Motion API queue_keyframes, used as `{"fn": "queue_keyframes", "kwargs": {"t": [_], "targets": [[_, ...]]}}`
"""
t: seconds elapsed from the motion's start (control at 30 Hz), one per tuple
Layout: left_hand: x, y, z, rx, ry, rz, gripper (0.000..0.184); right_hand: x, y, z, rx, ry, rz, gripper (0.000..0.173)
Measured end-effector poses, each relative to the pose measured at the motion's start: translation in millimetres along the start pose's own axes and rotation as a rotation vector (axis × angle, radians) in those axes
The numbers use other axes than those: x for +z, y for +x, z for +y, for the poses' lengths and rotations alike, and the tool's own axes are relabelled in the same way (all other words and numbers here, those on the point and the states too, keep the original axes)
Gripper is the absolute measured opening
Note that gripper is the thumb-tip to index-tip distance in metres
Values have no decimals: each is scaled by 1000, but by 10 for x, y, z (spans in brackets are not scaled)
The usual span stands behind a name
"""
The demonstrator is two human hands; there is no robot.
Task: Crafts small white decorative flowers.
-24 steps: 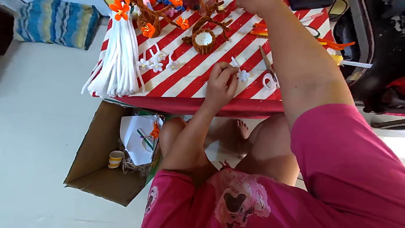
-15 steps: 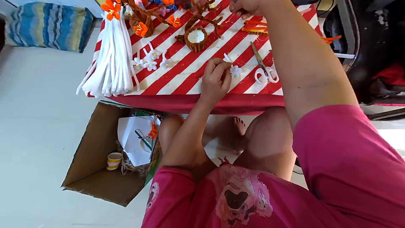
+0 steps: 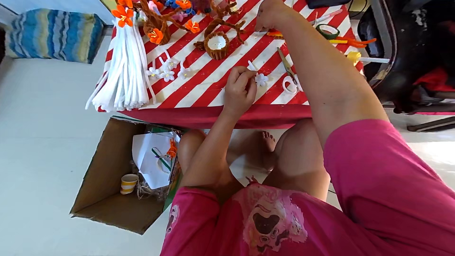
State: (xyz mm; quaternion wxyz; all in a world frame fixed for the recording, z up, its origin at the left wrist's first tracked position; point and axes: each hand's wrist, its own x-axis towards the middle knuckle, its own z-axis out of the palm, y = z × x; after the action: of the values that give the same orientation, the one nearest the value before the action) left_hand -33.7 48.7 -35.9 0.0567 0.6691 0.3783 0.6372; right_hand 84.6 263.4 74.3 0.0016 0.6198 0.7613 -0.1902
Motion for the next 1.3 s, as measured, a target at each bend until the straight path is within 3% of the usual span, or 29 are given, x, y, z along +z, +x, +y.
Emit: {"fn": "queue_keyframes", "kwargs": {"t": [0.2,0.33,0.43,0.53,0.63,0.7,0.77,0.87,1.03,1.3], "targets": [[-2,-4,-5,11,3,11,14,8,-103,-16,-40,142,49,29],[-11,2,-12,0,-55,0,15,-115,-395,-17,-171,277,151,37],[-51,5,49,-13,-80,23,16,-21,-938,-21,-364,401,243,30],[-107,-32,174,112,0,110,21,319,-1702,3,-547,563,428,26],[-165,-50,449,162,-79,-5,38,713,-2207,115,-614,844,559,23],[-104,-54,584,47,-338,-98,42,876,-2295,169,-662,980,604,22],[2,-52,671,-128,-584,-79,32,905,-2274,181,-745,1058,607,22],[23,26,755,-321,-723,-36,20,958,-2231,156,-836,1121,643,23],[-67,103,841,-651,-988,-158,20,1080,-2251,175,-866,1182,748,21],[-67,76,840,-708,-1057,-160,17,1078,-2232,201,-884,1411,655,19]]}}
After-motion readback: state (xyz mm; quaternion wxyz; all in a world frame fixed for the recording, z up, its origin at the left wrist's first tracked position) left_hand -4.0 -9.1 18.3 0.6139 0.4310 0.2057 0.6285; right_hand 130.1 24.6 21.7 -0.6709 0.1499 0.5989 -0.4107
